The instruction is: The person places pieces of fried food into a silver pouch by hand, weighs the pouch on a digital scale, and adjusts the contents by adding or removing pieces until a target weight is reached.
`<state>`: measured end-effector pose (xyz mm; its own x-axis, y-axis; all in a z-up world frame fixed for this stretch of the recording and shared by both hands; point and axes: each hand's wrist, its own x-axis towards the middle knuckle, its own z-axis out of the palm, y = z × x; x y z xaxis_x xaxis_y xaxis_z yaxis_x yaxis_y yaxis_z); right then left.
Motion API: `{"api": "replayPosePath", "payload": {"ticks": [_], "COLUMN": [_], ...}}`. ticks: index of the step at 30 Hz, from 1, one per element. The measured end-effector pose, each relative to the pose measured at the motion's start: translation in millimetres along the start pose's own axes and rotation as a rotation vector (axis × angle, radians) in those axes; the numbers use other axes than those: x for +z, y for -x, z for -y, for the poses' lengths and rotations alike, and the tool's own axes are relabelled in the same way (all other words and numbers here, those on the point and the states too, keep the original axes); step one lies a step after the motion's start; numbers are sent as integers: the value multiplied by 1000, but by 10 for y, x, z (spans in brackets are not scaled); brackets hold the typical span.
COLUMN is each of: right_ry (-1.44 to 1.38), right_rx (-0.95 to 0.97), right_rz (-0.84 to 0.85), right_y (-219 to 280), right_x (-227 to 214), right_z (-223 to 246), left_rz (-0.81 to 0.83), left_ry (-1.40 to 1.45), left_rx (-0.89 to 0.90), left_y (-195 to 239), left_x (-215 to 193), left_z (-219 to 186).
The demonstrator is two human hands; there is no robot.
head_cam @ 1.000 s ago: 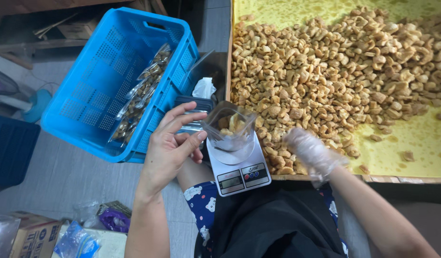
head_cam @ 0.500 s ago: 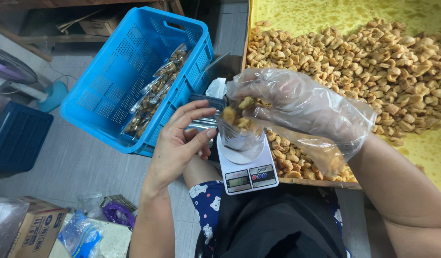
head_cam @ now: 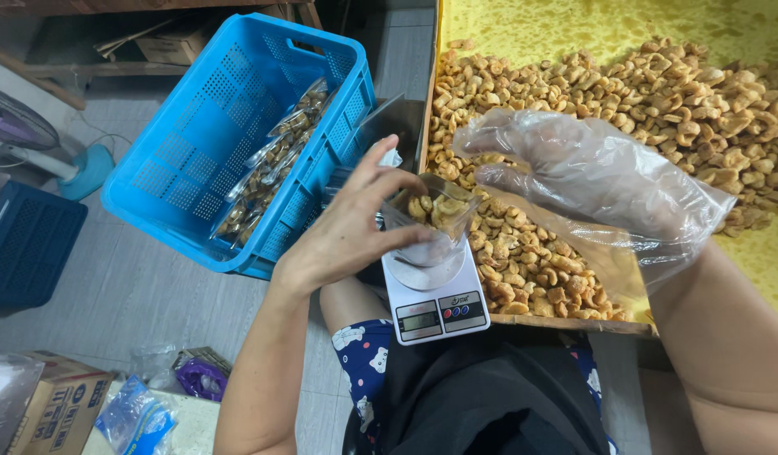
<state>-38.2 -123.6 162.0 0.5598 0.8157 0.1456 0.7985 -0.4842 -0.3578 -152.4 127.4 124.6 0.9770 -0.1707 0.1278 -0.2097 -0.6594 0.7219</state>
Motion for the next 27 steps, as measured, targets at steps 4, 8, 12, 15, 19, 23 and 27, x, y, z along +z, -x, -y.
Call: {"api": "replayPosePath", "payload": {"ticks": [4,8,12,15,19,23,27], "right_ry": [-288,-588,-1087,-1418,-1995,-2219,-2327], "right_rx": [121,363,736,797,584,526,612], "right_rz": [-2,-23,-80,-124,-486,-650,-681], "right_y": [137,359,639,807,778,736,768], "right_x": [184,498,956,1339,1708,1775,1725], "right_z": [-136,-280,-392,-438,-519,-634,-658], "left_rz": [46,32,-176,-238,-299,-291,-98], "left_ry": [-166,30,141,85,139,254,287], "left_rx": [197,10,148,57,129,194,48], "left_y": [-148,-290,-628,-1003,-1485,-1702,-1601], "left_x": [163,288,152,26,36,186,251], "left_z": [122,314,500,549,479,275,-56]}}
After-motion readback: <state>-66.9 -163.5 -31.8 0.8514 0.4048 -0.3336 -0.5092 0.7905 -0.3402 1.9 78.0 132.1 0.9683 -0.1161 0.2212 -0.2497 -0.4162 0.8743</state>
